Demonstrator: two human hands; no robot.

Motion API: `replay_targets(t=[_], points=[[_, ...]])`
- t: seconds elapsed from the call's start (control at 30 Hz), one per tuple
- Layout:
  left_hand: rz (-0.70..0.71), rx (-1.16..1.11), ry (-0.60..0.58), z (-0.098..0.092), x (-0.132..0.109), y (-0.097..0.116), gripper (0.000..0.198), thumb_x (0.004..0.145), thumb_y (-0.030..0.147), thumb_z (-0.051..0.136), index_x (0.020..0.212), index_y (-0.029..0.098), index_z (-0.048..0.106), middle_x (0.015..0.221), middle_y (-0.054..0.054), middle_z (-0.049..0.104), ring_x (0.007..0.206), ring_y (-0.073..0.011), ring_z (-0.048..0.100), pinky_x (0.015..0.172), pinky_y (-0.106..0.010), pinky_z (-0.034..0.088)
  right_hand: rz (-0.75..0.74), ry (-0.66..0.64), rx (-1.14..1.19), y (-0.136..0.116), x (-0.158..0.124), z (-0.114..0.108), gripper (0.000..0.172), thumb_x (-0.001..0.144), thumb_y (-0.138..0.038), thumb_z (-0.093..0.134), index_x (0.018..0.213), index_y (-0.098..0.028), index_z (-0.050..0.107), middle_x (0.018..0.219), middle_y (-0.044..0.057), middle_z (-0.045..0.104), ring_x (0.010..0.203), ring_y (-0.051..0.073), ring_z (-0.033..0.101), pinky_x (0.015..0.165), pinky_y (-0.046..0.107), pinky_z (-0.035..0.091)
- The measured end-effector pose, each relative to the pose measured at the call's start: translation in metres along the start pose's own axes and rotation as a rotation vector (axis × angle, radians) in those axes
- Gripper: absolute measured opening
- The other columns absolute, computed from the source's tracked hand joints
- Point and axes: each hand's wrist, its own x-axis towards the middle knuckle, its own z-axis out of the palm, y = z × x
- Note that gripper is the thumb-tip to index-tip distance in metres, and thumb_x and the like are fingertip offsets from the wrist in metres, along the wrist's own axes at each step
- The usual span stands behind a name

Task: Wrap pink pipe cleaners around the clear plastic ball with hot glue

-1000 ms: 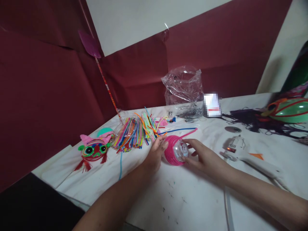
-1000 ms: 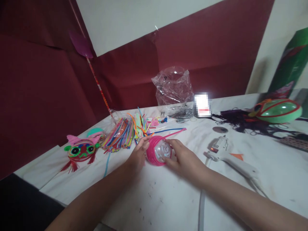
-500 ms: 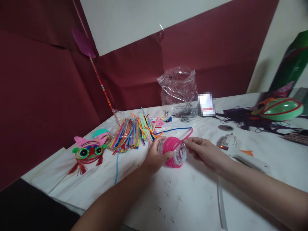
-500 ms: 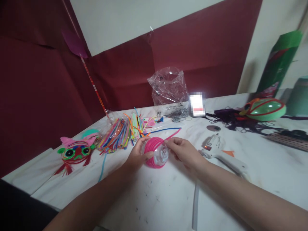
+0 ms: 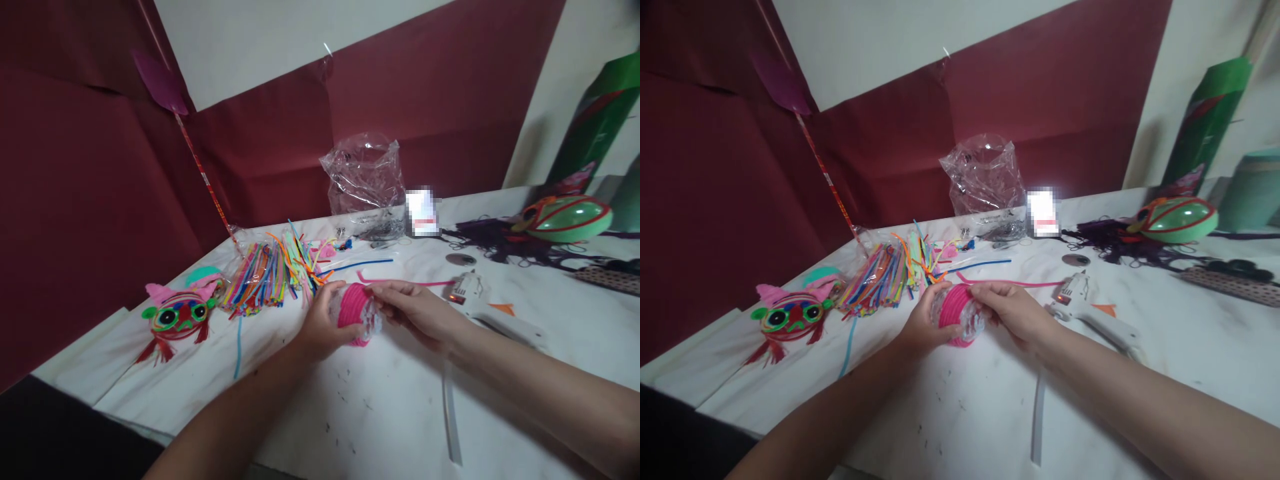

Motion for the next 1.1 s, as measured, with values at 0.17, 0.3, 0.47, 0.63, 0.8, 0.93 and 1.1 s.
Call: replay_targets(t=[0.17,0.3,0.47,0.63,0.8,0.93,1.1], points=[[-0.009,-0.1,0.016,0.001,0.002,-0.002,0.078,0.051,0.033,0.085,0.12,0.019,0.053,0.126,-0.013,0.055,0.117,-0.0348,0.053,0.101,-0.047,0.042,-0.07,0.004,-0.135,0.001,0.001,-0.004,0.04,0.067,-0.056,0.068,0.057,-0.02,0.056,0.053,-0.004,0.052,0.048,0.009,0.042,0.05,0.026,0.035],[-0.171,-0.314,0.129,0.0,0.007,-0.008,0.079,0.052,0.032,0.086,0.121,0.018,0.052,0.119,-0.012,0.061,0.111,-0.0315,0.058,0.096,-0.043,0.045,-0.228,0.026,-0.358,0.007,0.002,-0.008,0.022,0.072,-0.043,0.067,0.068,-0.021,0.064,0.063,0.0,0.06,0.059,0.016,0.053,0.057,0.03,0.042],[-0.249,-0.593,0.171,-0.002,0.01,-0.007,0.071,0.058,0.034,0.085,0.12,0.017,0.053,0.111,-0.01,0.068,0.101,-0.0278,0.066,0.091,-0.041,0.05,-0.479,-0.068,-0.56,0.018,0.001,-0.008,0.052,0.062,-0.027,0.075,0.113,-0.025,0.067,0.124,0.012,0.061,0.115,0.031,0.055,0.08,0.041,0.052],[-0.254,-0.655,0.114,-0.001,0.009,-0.005,0.066,0.062,0.039,0.084,0.117,0.017,0.055,0.107,-0.01,0.071,0.097,-0.0272,0.069,0.088,-0.041,0.052,-0.574,-0.136,-0.648,0.026,0.004,-0.013,0.049,0.076,-0.03,0.069,0.125,-0.029,0.06,0.132,0.013,0.055,0.122,0.032,0.053,0.082,0.044,0.057],[-0.243,-0.644,0.08,0.001,0.007,-0.007,0.067,0.065,0.046,0.082,0.119,0.017,0.056,0.114,-0.013,0.069,0.101,-0.029,0.067,0.09,-0.043,0.051,-0.597,-0.096,-0.669,0.03,0.008,-0.016,0.045,0.081,-0.031,0.066,0.125,-0.028,0.06,0.129,0.014,0.056,0.12,0.032,0.054,0.08,0.047,0.059],[-0.202,-0.678,-0.031,-0.001,0.008,-0.008,0.079,0.06,0.042,0.086,0.127,0.016,0.053,0.121,-0.015,0.066,0.113,-0.0337,0.062,0.096,-0.045,0.048,-0.589,-0.065,-0.663,0.027,0.008,-0.015,0.044,0.08,-0.033,0.067,0.123,-0.026,0.061,0.127,0.014,0.058,0.117,0.033,0.056,0.076,0.045,0.06],[-0.194,-0.659,-0.048,-0.004,0.008,-0.008,0.091,0.054,0.025,0.088,0.135,0.02,0.049,0.127,-0.014,0.065,0.123,-0.0354,0.056,0.104,-0.045,0.042,-0.562,-0.034,-0.641,0.02,0.008,-0.013,0.038,0.081,-0.038,0.065,0.118,-0.027,0.063,0.121,0.011,0.062,0.104,0.027,0.063,0.071,0.038,0.061]])
